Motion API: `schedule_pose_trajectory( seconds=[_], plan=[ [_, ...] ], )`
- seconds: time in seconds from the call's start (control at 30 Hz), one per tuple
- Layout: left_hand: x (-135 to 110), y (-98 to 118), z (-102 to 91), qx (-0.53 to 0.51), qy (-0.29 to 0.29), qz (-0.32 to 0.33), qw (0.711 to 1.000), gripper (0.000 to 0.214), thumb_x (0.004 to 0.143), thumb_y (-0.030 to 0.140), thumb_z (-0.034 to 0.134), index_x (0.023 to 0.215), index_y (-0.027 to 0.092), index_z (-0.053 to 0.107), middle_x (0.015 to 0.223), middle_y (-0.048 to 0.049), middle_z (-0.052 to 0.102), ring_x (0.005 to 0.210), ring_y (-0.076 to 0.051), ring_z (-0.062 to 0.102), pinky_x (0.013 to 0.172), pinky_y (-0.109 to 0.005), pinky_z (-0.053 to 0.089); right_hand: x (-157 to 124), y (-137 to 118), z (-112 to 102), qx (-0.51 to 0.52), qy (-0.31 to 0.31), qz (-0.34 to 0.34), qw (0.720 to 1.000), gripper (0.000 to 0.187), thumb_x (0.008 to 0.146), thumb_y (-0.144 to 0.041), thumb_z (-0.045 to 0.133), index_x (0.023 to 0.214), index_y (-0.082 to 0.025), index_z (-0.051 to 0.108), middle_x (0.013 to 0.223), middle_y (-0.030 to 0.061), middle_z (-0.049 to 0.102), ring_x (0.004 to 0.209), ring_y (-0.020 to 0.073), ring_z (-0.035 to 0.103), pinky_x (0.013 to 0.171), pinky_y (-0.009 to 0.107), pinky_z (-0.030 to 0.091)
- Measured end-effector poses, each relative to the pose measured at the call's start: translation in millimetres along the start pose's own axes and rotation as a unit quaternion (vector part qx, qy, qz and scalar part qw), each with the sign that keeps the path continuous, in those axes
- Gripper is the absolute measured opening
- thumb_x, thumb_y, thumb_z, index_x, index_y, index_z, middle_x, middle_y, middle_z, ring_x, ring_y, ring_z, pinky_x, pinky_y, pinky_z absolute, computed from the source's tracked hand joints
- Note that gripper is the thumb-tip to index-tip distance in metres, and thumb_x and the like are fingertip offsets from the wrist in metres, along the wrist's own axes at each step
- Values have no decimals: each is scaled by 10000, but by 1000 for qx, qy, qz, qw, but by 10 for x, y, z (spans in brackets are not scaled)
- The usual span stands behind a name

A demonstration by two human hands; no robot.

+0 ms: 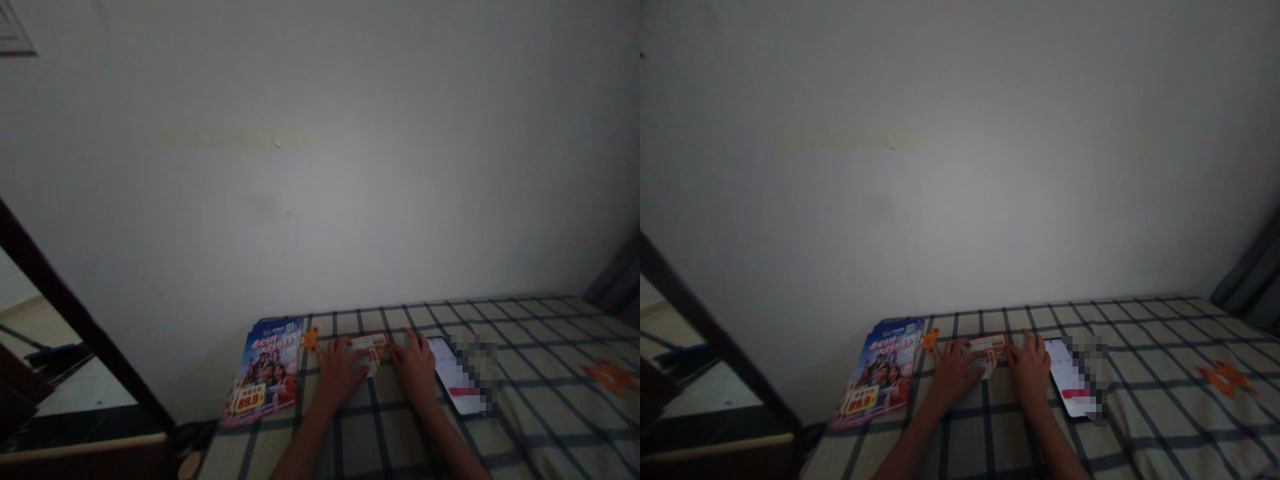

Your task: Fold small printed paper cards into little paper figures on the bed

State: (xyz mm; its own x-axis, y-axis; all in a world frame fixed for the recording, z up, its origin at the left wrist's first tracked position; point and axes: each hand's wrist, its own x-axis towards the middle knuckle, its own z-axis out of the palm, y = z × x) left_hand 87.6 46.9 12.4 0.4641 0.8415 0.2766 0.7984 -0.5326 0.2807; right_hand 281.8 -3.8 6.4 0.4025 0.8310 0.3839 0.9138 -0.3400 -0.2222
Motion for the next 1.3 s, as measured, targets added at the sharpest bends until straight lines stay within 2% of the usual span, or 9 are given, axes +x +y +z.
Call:
schedule_pose_trajectory(
  seconds=[0.13,0.47,0.7,0.83,1.07,1.3],
  plan=[
    [-1,2,0,-17,5,4,1000,350,878,603,580,1222,552,618,1336,4,532,1259,-317,418,1107,-773,-26,-25,-21,-14,-10,10,0,1000,246,945,-382,541,1101,-398,730,1520,40,419,1425,342,265,1059,507,315],
    [6,27,-24,-2,-13,-5,1000,372,862,586,608,1230,534,622,1351,1,525,1279,-331,412,1110,-769,-2,-6,18,23,6,37,-8,999,259,932,-424,543,1103,-381,732,1523,49,411,1411,374,271,1031,552,332],
    [1,15,-3,-6,5,3,1000,363,869,603,604,1231,573,599,1345,12,541,1270,-319,419,1105,-776,4,27,32,46,32,46,-52,997,229,920,-366,564,1066,-346,740,1499,48,430,1397,306,297,1071,501,316],
    [-5,12,-2,-5,7,5,1000,378,865,614,604,1242,594,577,1347,11,540,1261,-316,422,1093,-787,10,18,11,19,45,33,-77,995,202,917,-365,571,981,-334,760,1455,41,481,1381,305,309,1077,513,294],
    [-6,44,-12,13,7,1,1000,373,867,605,602,1238,581,592,1350,8,542,1240,-327,415,1096,-787,38,2,-12,23,47,12,-48,998,197,890,-408,612,1008,-350,758,1408,55,516,1385,319,309,1059,525,303],
    [-5,33,-20,1,2,-3,1000,365,865,619,599,1226,568,607,1350,11,535,1252,-319,419,1096,-780,-8,-45,-46,-34,44,-14,-43,998,248,855,-415,641,1082,-380,735,1414,64,508,1411,325,303,1068,513,315]
  ],
)
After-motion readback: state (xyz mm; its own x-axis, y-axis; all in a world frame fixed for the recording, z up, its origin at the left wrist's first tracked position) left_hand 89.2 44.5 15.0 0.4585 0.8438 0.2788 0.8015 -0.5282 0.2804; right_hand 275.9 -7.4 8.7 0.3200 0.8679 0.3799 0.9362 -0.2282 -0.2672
